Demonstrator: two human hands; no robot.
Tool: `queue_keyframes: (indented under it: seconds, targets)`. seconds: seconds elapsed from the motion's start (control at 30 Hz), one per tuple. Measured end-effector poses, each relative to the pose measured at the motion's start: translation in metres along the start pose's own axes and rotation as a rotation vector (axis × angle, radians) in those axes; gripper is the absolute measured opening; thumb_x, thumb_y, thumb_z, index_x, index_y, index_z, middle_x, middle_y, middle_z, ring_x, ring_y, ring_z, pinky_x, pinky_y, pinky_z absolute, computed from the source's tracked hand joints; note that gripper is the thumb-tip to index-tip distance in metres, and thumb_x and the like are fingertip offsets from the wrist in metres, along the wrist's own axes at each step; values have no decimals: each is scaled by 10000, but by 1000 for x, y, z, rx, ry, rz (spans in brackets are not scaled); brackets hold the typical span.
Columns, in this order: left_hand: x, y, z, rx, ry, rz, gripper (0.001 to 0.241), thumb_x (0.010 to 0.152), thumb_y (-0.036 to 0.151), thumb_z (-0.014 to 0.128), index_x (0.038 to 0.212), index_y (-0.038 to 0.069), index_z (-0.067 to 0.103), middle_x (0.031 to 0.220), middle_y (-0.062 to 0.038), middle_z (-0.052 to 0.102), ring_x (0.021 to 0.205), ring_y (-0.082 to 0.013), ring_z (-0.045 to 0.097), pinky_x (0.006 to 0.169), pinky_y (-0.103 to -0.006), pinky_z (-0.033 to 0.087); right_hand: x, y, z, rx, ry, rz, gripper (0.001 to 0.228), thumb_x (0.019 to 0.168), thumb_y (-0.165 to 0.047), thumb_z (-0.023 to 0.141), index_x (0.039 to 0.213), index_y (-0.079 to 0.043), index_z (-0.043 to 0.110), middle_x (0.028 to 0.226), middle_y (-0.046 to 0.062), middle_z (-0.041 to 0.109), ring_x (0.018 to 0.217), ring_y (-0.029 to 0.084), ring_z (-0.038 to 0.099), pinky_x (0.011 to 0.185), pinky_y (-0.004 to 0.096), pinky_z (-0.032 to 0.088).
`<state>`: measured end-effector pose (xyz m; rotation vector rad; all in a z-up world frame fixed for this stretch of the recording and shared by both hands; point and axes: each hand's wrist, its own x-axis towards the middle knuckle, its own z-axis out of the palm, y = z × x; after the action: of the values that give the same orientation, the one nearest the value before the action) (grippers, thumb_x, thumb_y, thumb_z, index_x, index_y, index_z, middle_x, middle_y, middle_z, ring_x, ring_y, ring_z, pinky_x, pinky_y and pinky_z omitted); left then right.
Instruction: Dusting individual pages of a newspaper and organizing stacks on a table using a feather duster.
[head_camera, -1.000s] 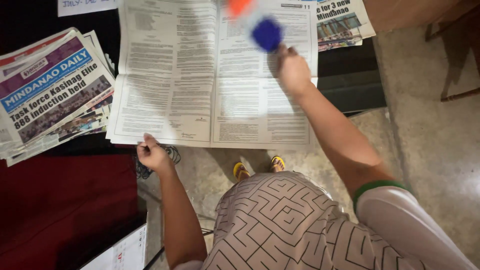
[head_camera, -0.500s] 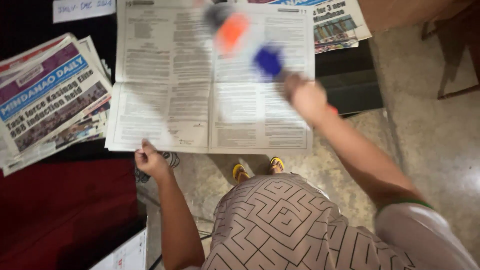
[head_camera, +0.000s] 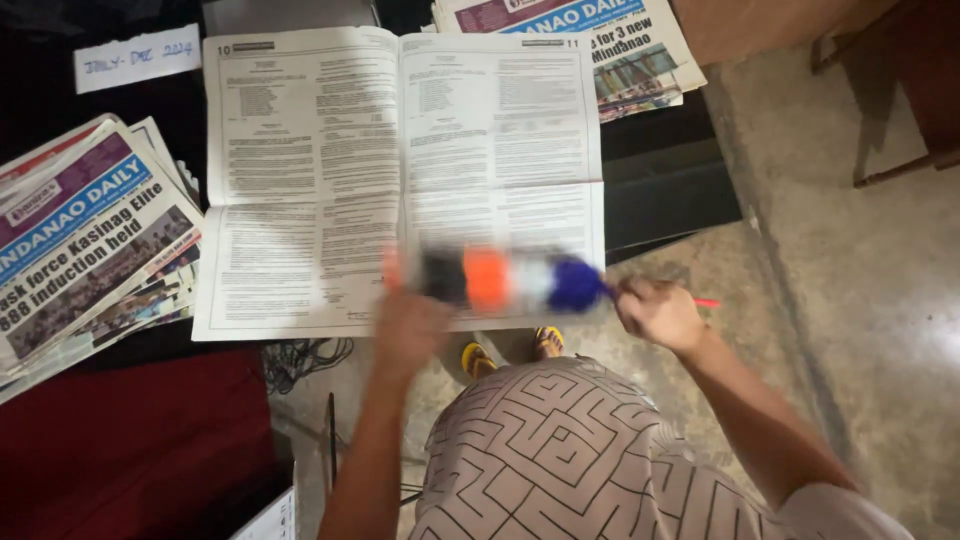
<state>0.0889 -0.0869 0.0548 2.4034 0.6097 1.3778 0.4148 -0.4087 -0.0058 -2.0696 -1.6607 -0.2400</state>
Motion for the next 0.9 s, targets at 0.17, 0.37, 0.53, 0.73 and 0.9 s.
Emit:
queue_keyframes:
  seconds: [0.17, 0.37, 0.53, 0.73, 0.9]
  targets:
    - [-33, 41, 78, 5, -584, 443, 376, 781, 418, 773, 1093, 217, 721, 1097, -42, 684, 1115, -293, 632, 939, -514, 503, -35, 50, -13, -34, 140, 341, 89, 893, -139, 650, 810, -130, 621, 778, 94, 601, 770, 332, 669, 700, 446, 527]
    - [-5, 80, 55, 31, -625, 362, 240, 971, 208, 546, 1148, 156, 700, 1035, -66, 692, 988, -261, 702, 890, -381, 550, 15, 1, -55, 446, 751, 637, 54, 1115, 85, 562, 1127, 38, 587, 787, 145, 610, 688, 220, 590, 613, 342, 463]
    - [-20, 66, 59, 25, -682, 113, 258, 919, 198, 615, 1133, 279, 734, 893, 4, 723, 833, -217, 735, 737, -338, 584, 14, -10, -47, 663, 777, 824, 103, 1107, 28, 566, 1147, -61, 598, 698, 62, 573, 548, 115, 519, 473, 256, 408]
    - [-9, 63, 53, -140, -642, -107, 89, 894, 265, 750, 963, 300, 796, 803, 40, 770, 774, -220, 752, 678, -354, 589, 23, -27, -37, 809, 778, 924, 75, 1092, 2, 563, 1116, -62, 593, 669, 87, 573, 464, 113, 499, 384, 254, 386]
    - [8, 70, 45, -153, -659, -213, 97, 846, 297, 796, 943, 295, 794, 846, 39, 781, 841, -235, 748, 718, -400, 589, 21, -30, -30, 814, 753, 927, 34, 1083, -7, 592, 1077, -32, 613, 681, 98, 595, 473, 108, 509, 381, 253, 393]
